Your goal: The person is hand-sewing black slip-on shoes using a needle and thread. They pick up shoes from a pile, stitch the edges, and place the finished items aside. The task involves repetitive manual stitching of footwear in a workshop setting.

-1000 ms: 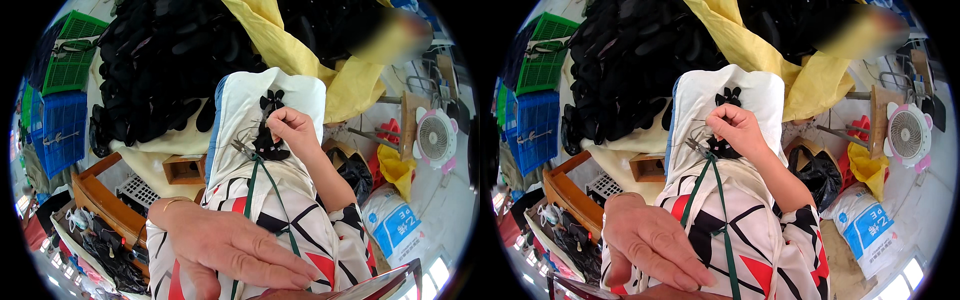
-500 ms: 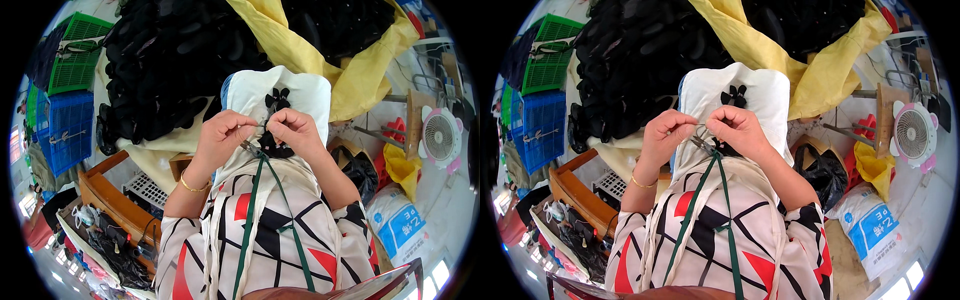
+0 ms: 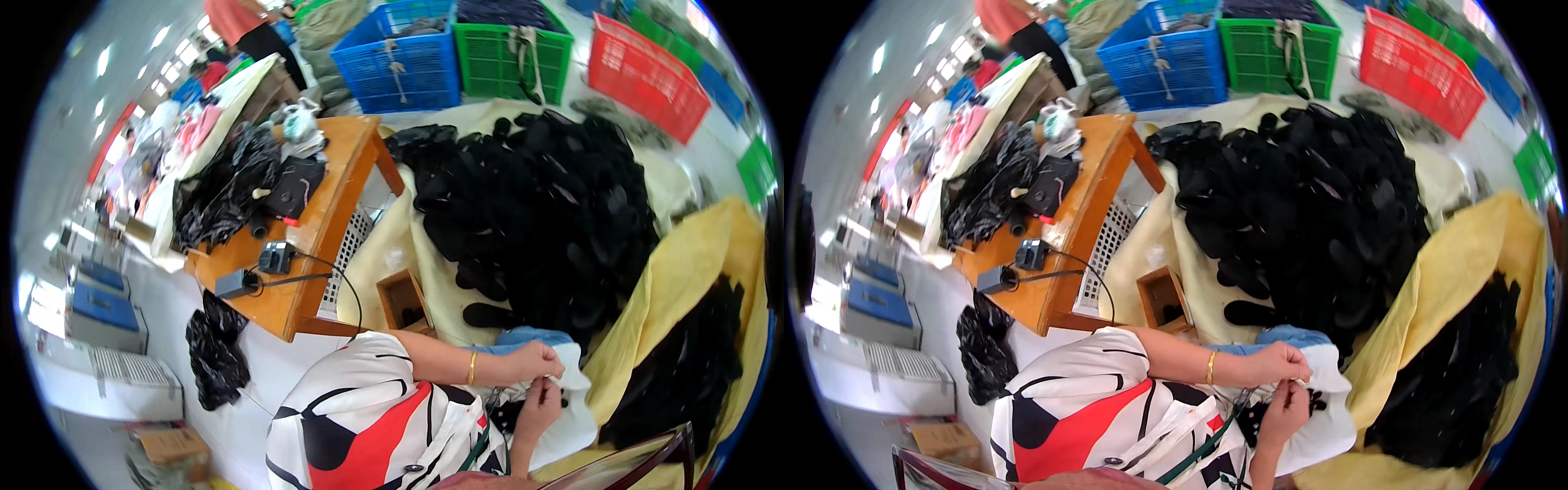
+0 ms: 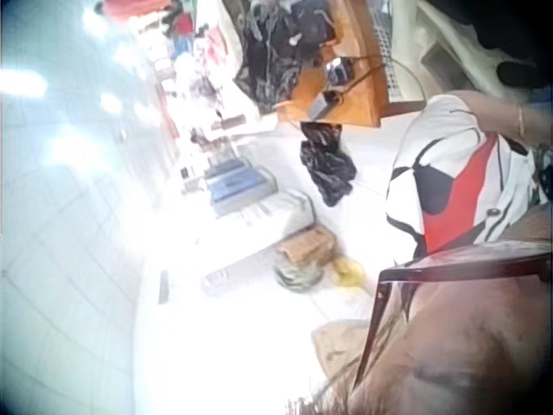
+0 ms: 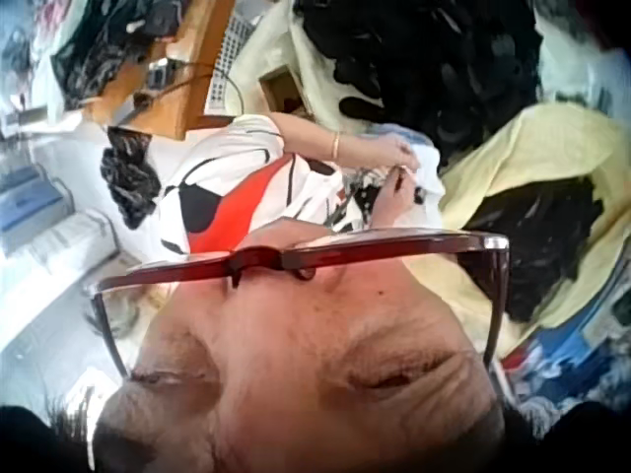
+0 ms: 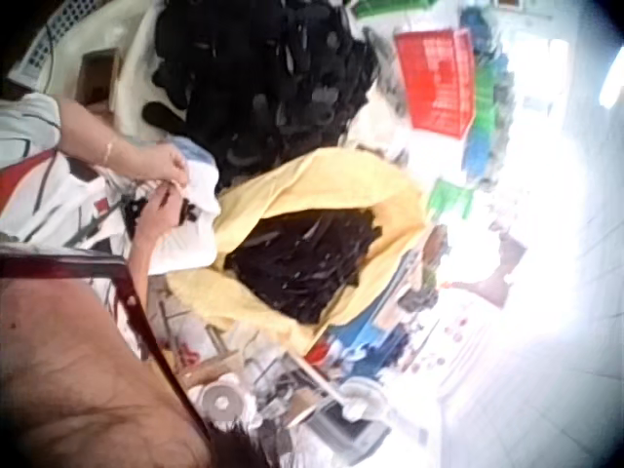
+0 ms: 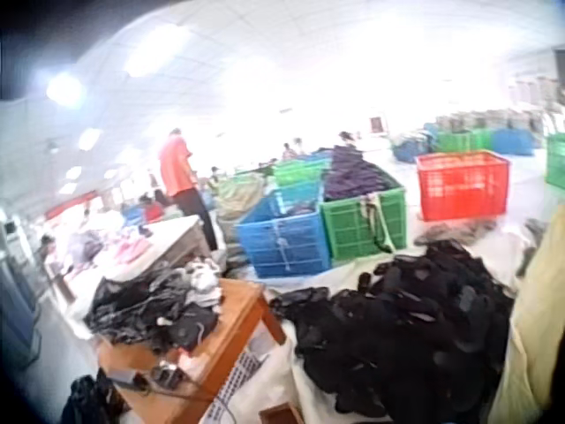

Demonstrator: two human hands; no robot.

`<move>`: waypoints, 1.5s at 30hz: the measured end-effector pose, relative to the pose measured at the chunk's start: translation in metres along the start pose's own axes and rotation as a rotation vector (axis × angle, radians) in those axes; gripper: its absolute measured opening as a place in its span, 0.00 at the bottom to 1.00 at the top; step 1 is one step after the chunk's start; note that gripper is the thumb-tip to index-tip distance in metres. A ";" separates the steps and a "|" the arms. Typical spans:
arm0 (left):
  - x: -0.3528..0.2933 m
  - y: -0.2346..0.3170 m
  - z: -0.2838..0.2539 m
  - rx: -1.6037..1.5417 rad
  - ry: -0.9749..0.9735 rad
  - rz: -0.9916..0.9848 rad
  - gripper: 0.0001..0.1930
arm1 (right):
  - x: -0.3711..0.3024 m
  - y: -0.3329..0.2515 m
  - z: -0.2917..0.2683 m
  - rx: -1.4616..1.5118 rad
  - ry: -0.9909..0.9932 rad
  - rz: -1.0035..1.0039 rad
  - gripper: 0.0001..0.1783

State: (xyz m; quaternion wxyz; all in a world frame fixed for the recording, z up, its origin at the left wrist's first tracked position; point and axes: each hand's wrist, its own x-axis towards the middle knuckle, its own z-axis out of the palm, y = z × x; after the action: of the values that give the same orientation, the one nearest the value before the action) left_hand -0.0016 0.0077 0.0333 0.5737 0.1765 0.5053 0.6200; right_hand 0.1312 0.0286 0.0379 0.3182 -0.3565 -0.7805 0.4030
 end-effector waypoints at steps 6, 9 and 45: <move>0.001 -0.009 -0.039 0.817 0.024 0.383 0.08 | 0.013 0.003 -0.011 0.049 -0.162 0.050 0.09; 0.001 0.000 -0.053 0.410 -0.404 -0.084 0.07 | 0.023 0.011 -0.027 0.094 -0.215 0.160 0.08; 0.016 0.010 -0.030 0.764 -0.088 0.371 0.11 | -0.001 0.035 -0.067 0.384 0.191 0.484 0.07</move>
State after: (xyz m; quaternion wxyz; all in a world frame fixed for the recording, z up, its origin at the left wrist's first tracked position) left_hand -0.0357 0.0113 0.0232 0.3669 0.4905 0.6336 0.4726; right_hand 0.1949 0.0694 0.0395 0.3463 -0.5015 -0.5493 0.5717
